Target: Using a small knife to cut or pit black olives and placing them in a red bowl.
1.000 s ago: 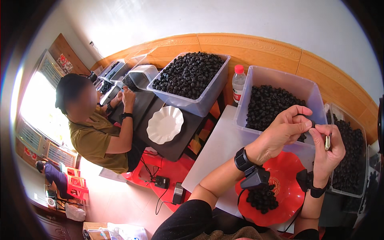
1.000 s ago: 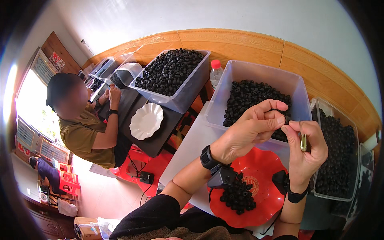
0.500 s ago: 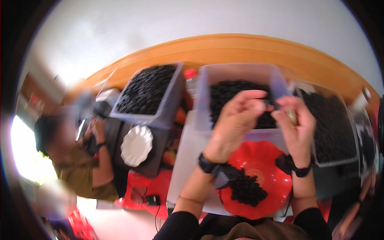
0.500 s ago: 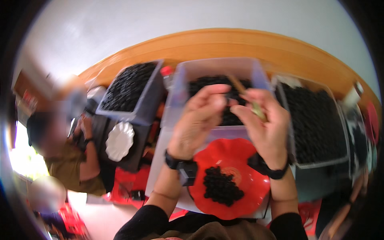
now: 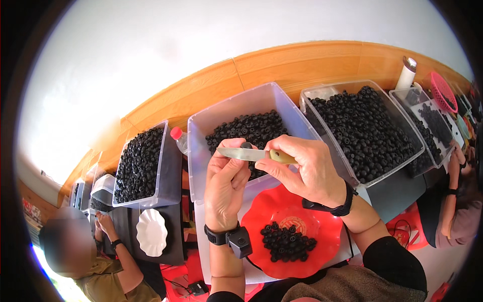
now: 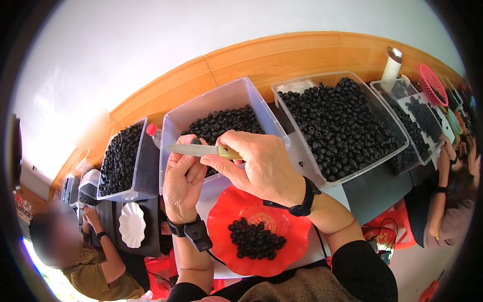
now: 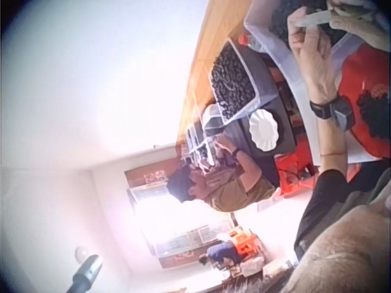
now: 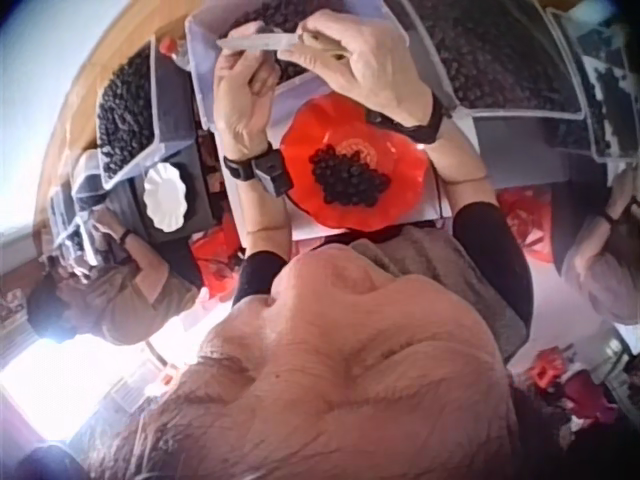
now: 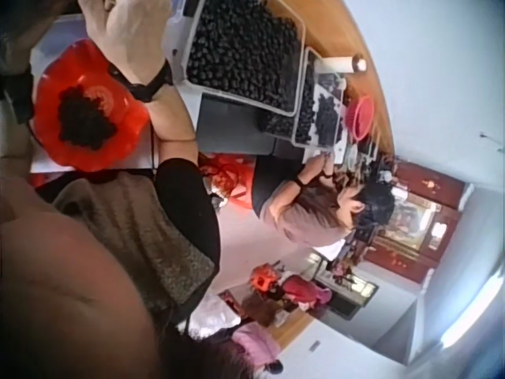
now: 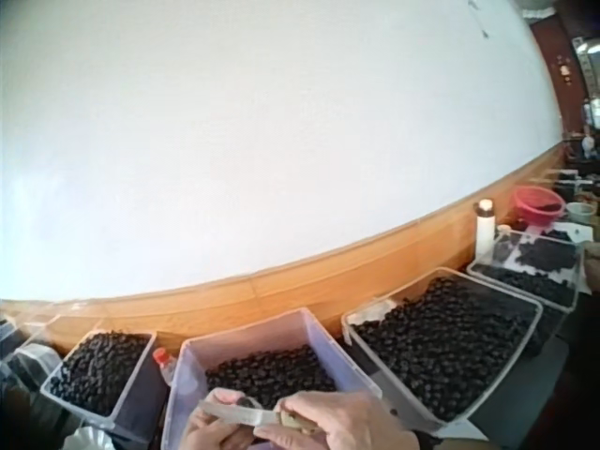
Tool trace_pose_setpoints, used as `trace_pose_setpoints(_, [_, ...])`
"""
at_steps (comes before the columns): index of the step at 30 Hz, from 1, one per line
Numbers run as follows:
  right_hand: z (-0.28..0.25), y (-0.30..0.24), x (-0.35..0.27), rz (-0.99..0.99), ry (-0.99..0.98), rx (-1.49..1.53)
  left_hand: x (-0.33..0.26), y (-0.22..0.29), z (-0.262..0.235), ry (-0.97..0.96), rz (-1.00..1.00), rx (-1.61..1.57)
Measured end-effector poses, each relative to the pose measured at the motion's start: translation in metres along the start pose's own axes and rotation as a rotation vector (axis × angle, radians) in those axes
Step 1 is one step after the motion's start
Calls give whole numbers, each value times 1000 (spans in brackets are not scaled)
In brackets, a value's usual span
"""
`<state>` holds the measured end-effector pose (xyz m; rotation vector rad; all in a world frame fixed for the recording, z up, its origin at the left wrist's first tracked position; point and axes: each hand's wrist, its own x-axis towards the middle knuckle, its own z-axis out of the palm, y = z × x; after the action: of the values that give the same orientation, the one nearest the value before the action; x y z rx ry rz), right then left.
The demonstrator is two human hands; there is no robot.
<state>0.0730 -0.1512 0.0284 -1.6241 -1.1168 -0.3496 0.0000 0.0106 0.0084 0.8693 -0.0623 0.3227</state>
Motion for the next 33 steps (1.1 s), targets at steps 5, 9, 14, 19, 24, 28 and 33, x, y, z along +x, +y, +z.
trace_pose_setpoints(5, [-4,0,2,15,-35,-47,1,-1,-1,13,-13,-7])
trace_pose_setpoints(9, [-1,4,3,-8,-18,-25,2,0,-2,6,33,4])
trace_pose_setpoints(14, [4,10,3,27,7,-9,0,3,1,33,100,65])
trace_pose_setpoints(19, [2,27,8,278,61,-114,-7,12,8,-54,186,100])
trace_pose_setpoints(24, [5,13,2,129,21,26,1,8,1,13,165,109])
trace_pose_setpoints(28, [4,4,1,78,-12,43,-1,9,4,21,178,146])
trace_pose_setpoints(33, [1,5,2,67,-38,13,3,4,4,26,189,194])
